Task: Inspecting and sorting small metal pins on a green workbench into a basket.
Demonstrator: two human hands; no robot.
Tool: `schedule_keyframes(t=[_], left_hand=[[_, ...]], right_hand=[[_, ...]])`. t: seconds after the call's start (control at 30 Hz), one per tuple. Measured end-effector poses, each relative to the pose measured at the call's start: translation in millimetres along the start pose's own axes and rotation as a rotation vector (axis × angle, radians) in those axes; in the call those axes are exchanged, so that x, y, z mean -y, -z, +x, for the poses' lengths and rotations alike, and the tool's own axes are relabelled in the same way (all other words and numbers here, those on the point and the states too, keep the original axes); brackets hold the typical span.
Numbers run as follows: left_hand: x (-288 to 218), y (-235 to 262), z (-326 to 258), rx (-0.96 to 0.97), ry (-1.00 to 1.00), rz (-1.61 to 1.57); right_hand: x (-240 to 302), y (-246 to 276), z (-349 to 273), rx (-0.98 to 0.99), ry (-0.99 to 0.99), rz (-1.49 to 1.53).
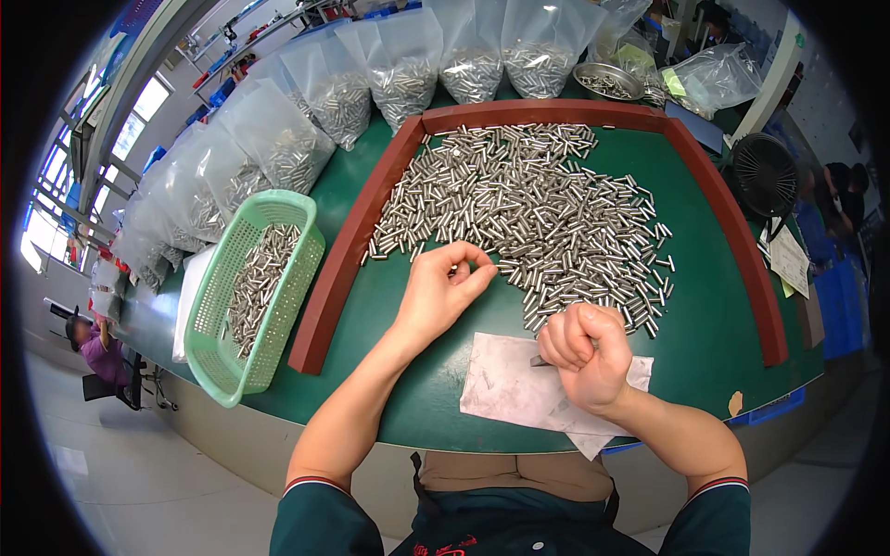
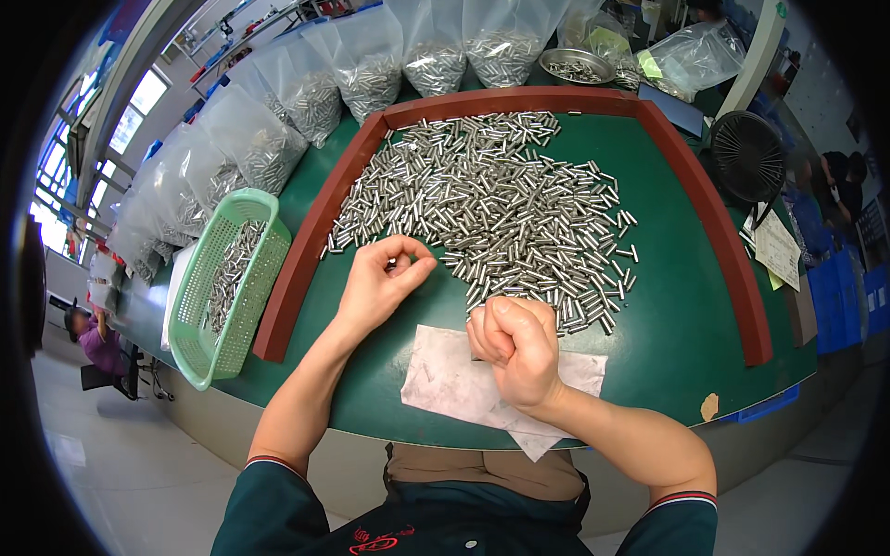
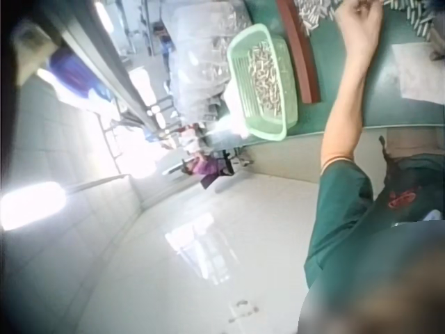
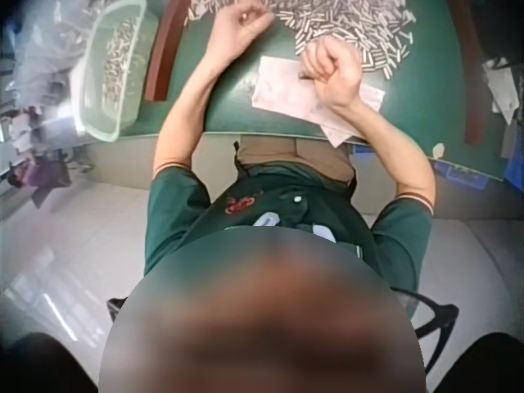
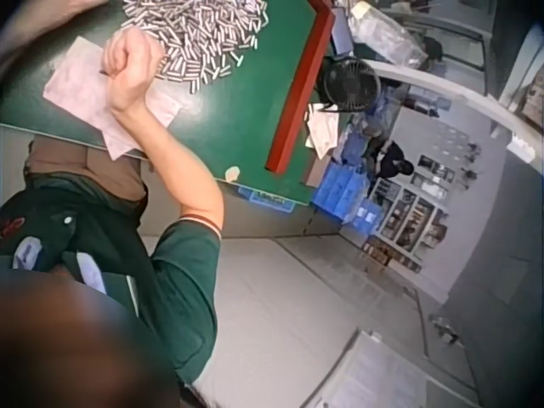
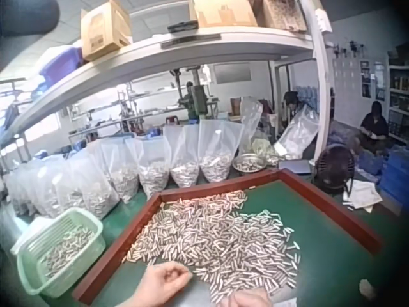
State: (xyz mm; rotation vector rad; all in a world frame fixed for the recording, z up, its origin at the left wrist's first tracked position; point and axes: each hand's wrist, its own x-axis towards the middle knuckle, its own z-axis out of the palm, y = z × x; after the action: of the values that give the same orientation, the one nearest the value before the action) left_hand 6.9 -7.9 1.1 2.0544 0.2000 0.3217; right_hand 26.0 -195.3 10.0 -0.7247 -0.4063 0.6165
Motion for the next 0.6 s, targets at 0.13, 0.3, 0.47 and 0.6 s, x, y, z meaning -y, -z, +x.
schedule_keyframes(t=[0.13,0.3,0.47,0.6], left_hand=[[2,-10,-2,0.002,-0.264,0.254],[5,-13,1,0.019,-0.316,0.336],[0,-3,-3,0.062,0.019,0.056],[0,13,-4,0.255,0.410,-1.089]], right_hand=[[0,-2,0,-0.002,-0.009,-0.003],[-1,-2,0,-0.002,-0.014,-0.006],[0,0,0,0.005,0.002,-0.001],[0,-1,0,-0.002,0.005,0.006]])
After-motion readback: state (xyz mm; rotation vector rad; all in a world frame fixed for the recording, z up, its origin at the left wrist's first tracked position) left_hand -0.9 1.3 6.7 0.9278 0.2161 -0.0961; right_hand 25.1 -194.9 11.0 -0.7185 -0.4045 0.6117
